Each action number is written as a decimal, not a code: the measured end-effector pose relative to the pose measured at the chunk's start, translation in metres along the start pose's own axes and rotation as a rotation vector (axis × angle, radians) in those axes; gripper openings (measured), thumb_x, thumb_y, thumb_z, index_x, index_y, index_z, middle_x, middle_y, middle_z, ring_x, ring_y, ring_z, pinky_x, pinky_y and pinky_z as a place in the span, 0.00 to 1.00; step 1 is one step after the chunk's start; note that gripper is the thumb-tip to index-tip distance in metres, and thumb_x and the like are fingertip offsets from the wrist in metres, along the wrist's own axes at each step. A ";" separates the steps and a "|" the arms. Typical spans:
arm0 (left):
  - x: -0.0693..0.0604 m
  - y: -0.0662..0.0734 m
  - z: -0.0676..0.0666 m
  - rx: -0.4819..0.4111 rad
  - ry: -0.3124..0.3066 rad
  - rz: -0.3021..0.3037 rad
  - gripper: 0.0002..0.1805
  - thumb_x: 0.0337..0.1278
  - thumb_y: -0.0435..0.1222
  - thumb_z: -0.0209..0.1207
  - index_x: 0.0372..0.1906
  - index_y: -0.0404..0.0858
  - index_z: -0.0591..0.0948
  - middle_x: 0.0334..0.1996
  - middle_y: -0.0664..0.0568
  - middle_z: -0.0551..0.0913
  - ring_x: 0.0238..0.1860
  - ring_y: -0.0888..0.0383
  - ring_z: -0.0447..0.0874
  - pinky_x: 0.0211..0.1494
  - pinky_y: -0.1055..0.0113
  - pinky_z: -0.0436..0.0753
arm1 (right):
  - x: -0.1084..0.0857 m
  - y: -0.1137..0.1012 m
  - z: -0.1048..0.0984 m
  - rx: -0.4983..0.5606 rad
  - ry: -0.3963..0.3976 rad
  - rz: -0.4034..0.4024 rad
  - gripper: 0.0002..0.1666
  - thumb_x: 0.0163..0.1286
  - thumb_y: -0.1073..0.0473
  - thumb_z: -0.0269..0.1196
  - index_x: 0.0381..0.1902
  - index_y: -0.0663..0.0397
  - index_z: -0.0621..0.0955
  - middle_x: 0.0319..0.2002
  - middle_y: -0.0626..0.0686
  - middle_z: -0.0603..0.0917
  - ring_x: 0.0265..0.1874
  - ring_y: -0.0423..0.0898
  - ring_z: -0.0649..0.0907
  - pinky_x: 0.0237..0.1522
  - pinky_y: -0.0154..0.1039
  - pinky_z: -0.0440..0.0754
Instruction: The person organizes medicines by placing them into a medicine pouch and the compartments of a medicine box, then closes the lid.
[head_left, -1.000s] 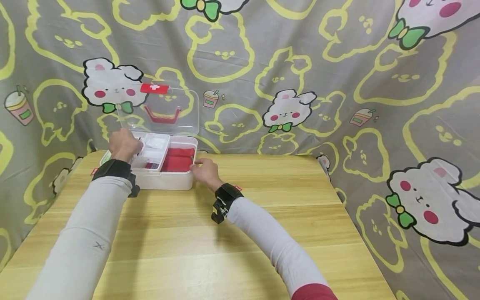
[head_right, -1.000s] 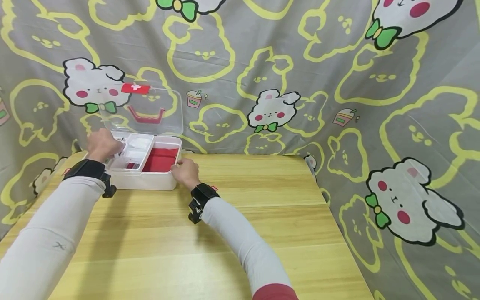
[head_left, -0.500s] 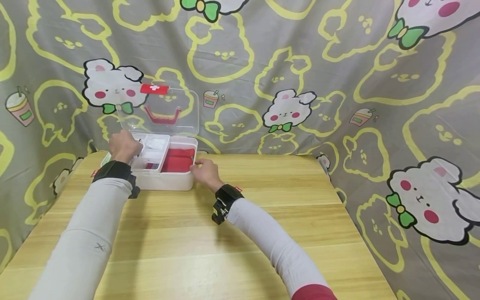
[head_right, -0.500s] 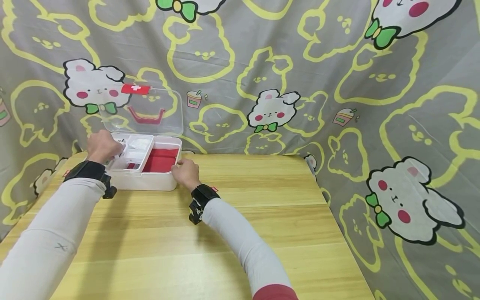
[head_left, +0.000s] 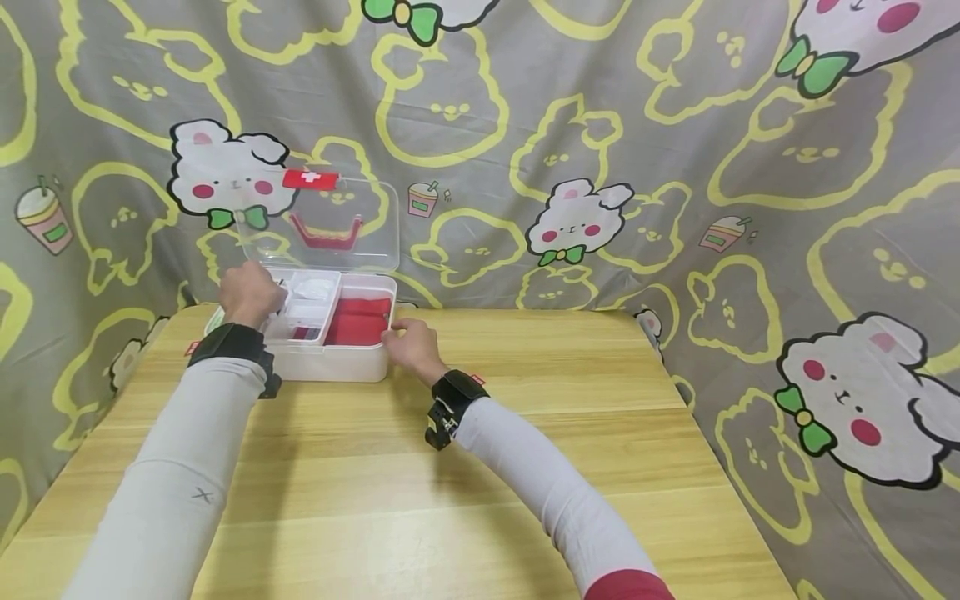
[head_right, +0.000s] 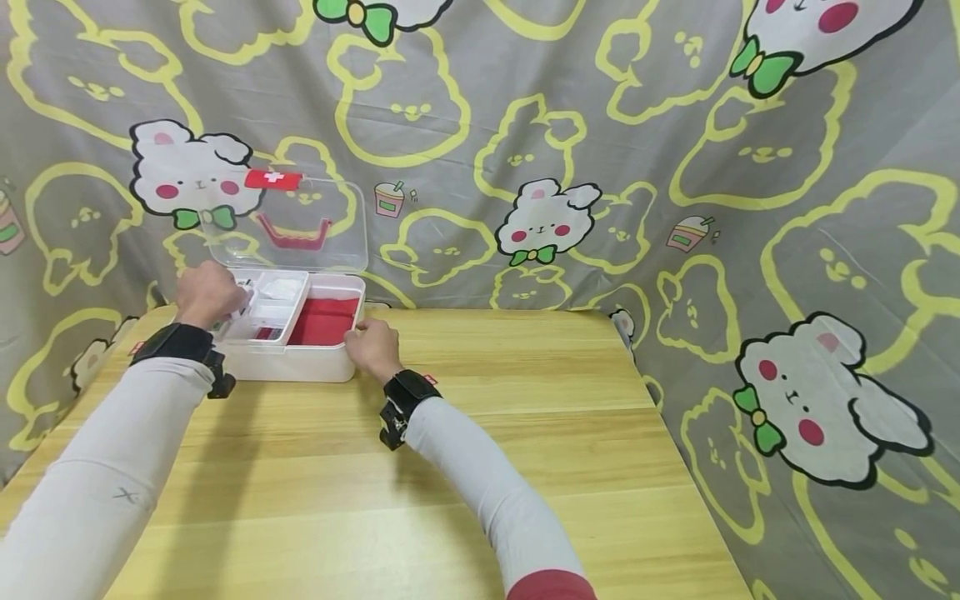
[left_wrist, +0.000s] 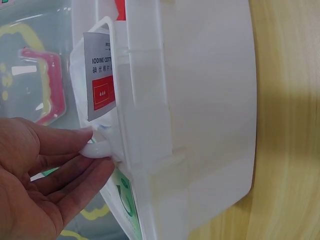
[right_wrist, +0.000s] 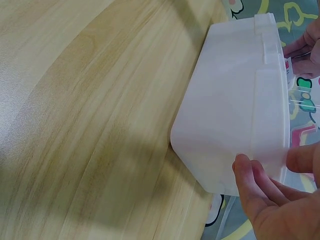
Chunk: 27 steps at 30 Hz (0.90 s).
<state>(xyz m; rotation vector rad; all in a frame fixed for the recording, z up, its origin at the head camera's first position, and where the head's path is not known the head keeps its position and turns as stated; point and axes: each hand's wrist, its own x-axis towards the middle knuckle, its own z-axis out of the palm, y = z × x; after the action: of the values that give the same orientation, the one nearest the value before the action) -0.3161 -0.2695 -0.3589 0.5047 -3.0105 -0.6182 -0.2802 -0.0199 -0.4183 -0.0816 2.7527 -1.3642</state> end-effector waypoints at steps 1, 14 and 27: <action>0.000 0.000 0.000 0.004 0.001 0.001 0.15 0.58 0.34 0.58 0.35 0.21 0.82 0.29 0.35 0.79 0.37 0.39 0.74 0.33 0.56 0.76 | 0.000 0.000 0.000 0.000 0.001 -0.001 0.23 0.72 0.53 0.60 0.60 0.56 0.83 0.51 0.58 0.88 0.50 0.55 0.83 0.42 0.38 0.80; 0.000 -0.001 0.003 0.020 0.024 0.056 0.13 0.55 0.33 0.58 0.31 0.23 0.82 0.35 0.28 0.81 0.43 0.33 0.76 0.45 0.45 0.80 | 0.001 0.000 0.000 -0.011 -0.005 -0.016 0.23 0.73 0.53 0.60 0.61 0.57 0.83 0.54 0.58 0.87 0.52 0.55 0.83 0.45 0.40 0.82; -0.001 -0.002 0.004 -0.009 0.043 0.051 0.14 0.56 0.34 0.59 0.29 0.23 0.81 0.25 0.35 0.79 0.36 0.37 0.74 0.35 0.52 0.76 | 0.001 0.001 0.000 -0.030 0.003 -0.019 0.23 0.72 0.53 0.59 0.60 0.57 0.83 0.54 0.59 0.87 0.48 0.54 0.85 0.40 0.37 0.82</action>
<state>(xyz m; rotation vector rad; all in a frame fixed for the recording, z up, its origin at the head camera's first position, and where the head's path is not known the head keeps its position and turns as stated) -0.3147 -0.2691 -0.3634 0.4332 -2.9688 -0.6102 -0.2809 -0.0198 -0.4188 -0.1081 2.7818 -1.3291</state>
